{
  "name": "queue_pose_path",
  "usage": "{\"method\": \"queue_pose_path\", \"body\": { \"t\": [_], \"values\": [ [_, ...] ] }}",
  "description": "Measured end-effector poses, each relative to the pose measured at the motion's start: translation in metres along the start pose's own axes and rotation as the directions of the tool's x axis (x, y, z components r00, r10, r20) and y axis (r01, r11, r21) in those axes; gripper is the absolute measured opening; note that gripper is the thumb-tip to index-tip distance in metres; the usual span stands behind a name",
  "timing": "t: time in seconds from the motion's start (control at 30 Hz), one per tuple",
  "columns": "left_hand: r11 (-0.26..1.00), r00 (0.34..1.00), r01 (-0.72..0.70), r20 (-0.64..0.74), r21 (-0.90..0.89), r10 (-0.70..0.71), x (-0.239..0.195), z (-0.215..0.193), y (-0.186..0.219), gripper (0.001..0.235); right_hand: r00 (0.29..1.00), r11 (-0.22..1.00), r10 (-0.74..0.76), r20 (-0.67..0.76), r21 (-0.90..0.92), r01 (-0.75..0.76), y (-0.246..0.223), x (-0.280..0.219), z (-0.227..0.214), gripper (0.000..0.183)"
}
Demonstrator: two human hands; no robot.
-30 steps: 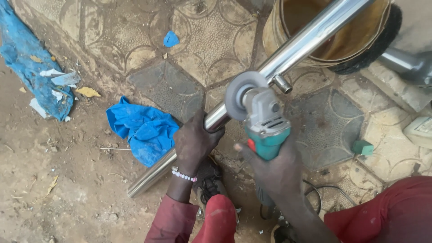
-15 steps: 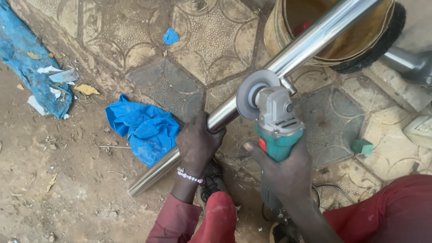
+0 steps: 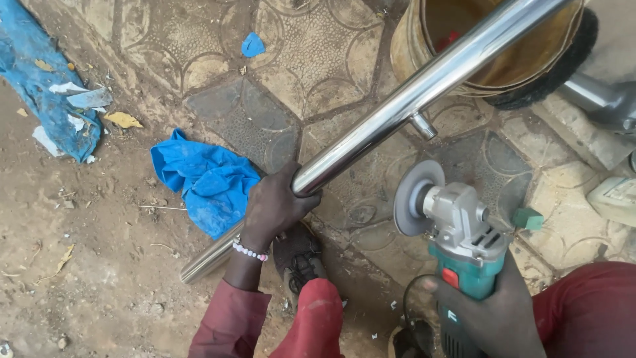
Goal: Grinding and smoothing the joints of a metal pipe using a handheld angle grinder in a workshop environment.
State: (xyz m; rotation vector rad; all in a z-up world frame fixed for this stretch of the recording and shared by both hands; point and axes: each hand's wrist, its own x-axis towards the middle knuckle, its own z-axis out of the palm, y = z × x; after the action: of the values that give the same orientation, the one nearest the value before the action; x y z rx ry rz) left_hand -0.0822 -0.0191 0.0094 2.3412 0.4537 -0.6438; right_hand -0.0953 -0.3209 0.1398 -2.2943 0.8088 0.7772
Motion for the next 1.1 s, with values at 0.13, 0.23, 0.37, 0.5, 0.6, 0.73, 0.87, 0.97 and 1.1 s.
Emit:
{"method": "queue_pose_path", "body": {
  "t": [0.13,0.23,0.37,0.5,0.6,0.73,0.87,0.97,1.1],
  "values": [
    [0.996,0.982,-0.022,-0.186,0.089,0.038,-0.008,0.021,-0.001,0.035,1.000,0.981,-0.015,-0.013,-0.193,0.012,-0.016,0.003,-0.018,0.086],
    [0.979,0.932,-0.047,-0.344,0.197,0.114,-0.011,0.042,-0.007,0.037,0.999,0.954,0.032,-0.026,-0.299,-0.038,-0.042,0.001,-0.032,0.088],
    [0.960,0.853,-0.075,-0.482,0.269,0.202,-0.014,0.055,-0.011,0.037,0.996,0.831,-0.040,-0.084,-0.556,-0.013,-0.042,0.020,-0.046,0.105],
    [0.947,0.812,-0.099,-0.525,0.307,0.255,-0.015,0.060,-0.014,0.037,0.998,0.704,-0.062,-0.027,-0.710,0.024,-0.057,0.023,-0.041,0.100],
    [0.948,0.790,-0.119,-0.550,0.296,0.271,-0.014,0.062,-0.013,0.036,0.973,0.542,-0.228,-0.033,-0.834,0.099,-0.041,0.042,-0.034,0.104],
    [0.944,0.785,-0.143,-0.548,0.296,0.290,-0.013,0.060,-0.013,0.035,0.938,0.449,-0.346,-0.002,-0.878,0.164,-0.042,0.045,-0.033,0.096],
    [0.943,0.793,-0.130,-0.540,0.306,0.284,-0.014,0.061,-0.013,0.037,0.974,0.485,-0.227,-0.019,-0.869,0.096,-0.050,0.040,-0.037,0.094],
    [0.938,0.809,-0.116,-0.517,0.327,0.280,-0.016,0.062,-0.013,0.046,0.983,0.443,-0.183,-0.001,-0.893,0.081,-0.047,0.037,-0.037,0.094],
    [0.934,0.790,-0.104,-0.542,0.341,0.286,-0.014,0.064,-0.013,0.039,0.967,0.475,-0.256,0.020,-0.868,0.144,-0.050,0.038,-0.031,0.095]
  ]
}}
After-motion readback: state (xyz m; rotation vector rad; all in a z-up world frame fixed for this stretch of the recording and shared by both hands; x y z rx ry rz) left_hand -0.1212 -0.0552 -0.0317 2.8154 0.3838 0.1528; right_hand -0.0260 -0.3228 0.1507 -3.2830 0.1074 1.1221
